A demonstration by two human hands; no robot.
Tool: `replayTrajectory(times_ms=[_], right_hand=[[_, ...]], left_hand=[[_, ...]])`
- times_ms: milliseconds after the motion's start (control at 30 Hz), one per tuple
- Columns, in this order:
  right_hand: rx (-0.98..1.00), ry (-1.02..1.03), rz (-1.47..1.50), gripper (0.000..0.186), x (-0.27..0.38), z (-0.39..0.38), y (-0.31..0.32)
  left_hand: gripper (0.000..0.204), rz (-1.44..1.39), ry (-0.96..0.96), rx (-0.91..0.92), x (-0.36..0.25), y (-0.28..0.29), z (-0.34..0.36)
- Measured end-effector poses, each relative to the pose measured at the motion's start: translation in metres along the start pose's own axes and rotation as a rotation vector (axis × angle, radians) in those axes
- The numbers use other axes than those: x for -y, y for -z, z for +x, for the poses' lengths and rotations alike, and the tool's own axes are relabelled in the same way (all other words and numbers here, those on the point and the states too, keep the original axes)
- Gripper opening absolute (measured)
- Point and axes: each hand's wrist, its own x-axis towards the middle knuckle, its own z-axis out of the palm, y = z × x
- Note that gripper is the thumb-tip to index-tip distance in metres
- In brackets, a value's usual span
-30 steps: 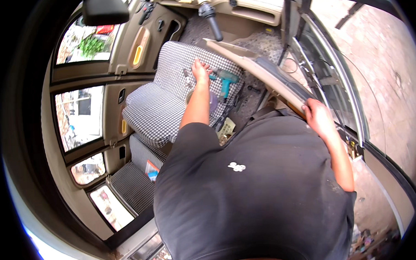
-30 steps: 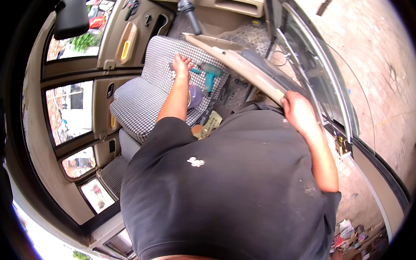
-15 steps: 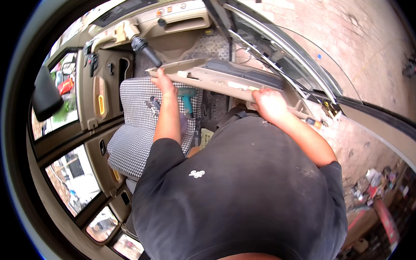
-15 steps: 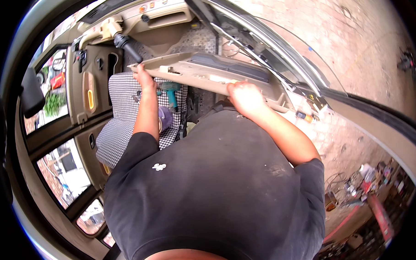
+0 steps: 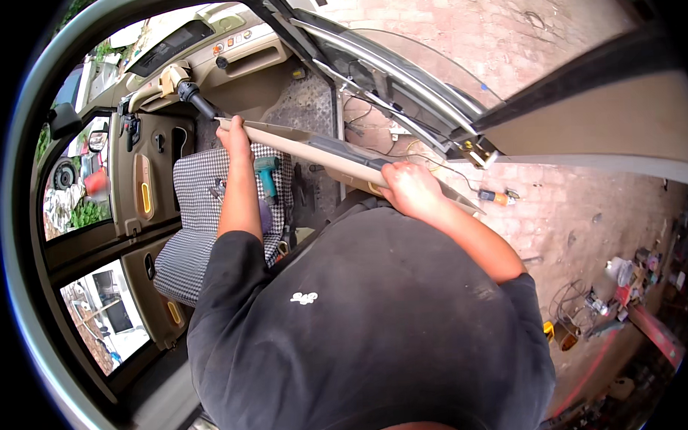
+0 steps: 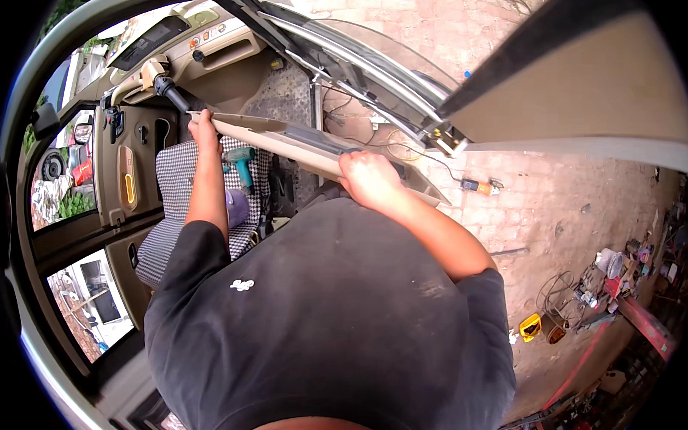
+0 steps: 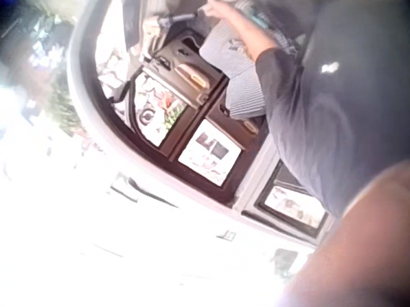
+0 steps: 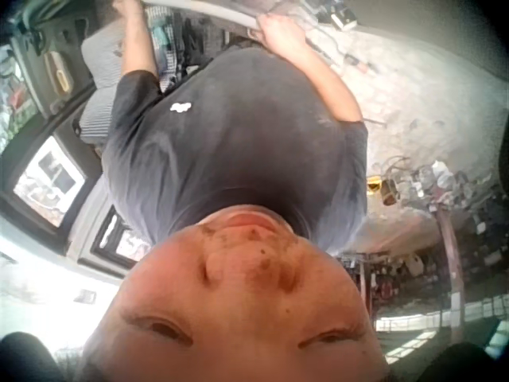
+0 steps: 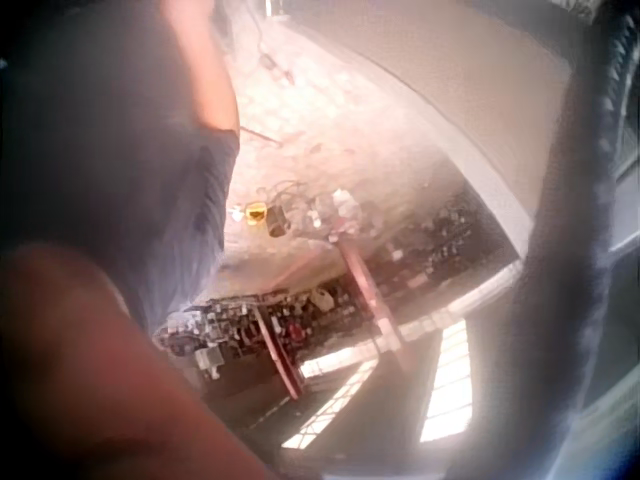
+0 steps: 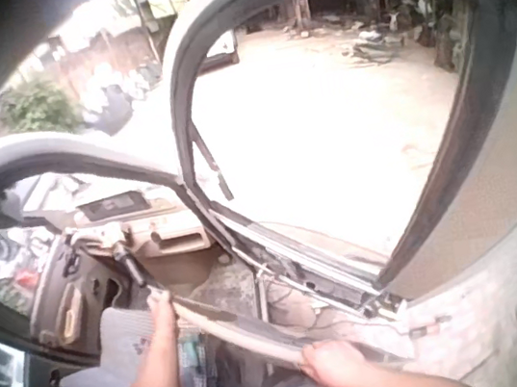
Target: The person repairs a car door by first manipulating a small black plastic component with a screwdriver. They then remove the door panel, use a screwdriver to adjust the internal door latch mechanism, and finally reattach the door panel to the door frame.
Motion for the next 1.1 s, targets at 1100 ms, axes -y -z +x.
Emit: replayTrajectory(times_ms=[1100], right_hand=[[-0.04,-0.5,0.179,0.025,-0.085,-0.317,-0.066]], left_hand=[[0.117,0.474,-1.29,0.674,-0.191,-0.296,-0.353]])
